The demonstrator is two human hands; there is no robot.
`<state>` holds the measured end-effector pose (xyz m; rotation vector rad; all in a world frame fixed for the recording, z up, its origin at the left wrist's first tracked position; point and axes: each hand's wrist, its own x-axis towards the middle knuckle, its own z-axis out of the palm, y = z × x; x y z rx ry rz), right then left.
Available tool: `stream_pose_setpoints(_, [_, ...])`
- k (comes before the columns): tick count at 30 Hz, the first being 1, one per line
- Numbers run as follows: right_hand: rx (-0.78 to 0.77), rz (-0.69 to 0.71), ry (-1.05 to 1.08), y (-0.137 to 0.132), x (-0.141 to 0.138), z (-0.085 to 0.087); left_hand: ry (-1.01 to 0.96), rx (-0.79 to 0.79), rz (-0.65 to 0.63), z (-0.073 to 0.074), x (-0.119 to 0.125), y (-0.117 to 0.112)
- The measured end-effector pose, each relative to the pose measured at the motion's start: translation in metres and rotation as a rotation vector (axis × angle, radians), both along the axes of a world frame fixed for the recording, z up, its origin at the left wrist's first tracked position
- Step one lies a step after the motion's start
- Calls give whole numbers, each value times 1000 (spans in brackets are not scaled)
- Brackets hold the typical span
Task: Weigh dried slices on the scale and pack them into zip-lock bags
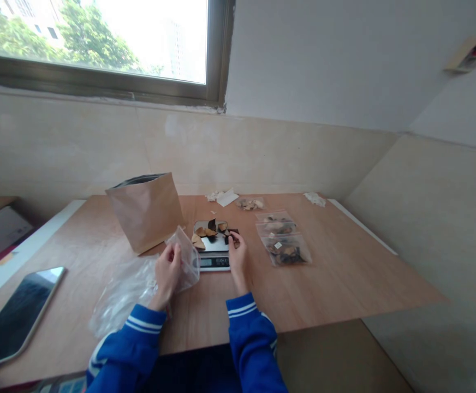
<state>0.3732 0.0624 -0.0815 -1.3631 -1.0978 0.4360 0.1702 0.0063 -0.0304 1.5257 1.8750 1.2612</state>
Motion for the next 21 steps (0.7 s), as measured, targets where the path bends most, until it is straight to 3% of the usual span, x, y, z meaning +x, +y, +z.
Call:
stream_pose_setpoints(4, [11,-39,28,-3,2,8,41,21,-33,-3,1,-2])
stream_pose_setpoints(8, [2,-19,61,-18,-9,34,47,9,-26,-5,-1,-2])
stream_pose_setpoints(11, [43,135,14,-39,-32,62,30,5,-30,-7,-3,0])
stream_pose_setpoints(14, [78,341,-168,-56,-56,85,22,18,-32,-8,-3,0])
stream_pose_setpoints(21, [-2,598,-519,-64,-68,92,79,68,-1,-7,-4,-3])
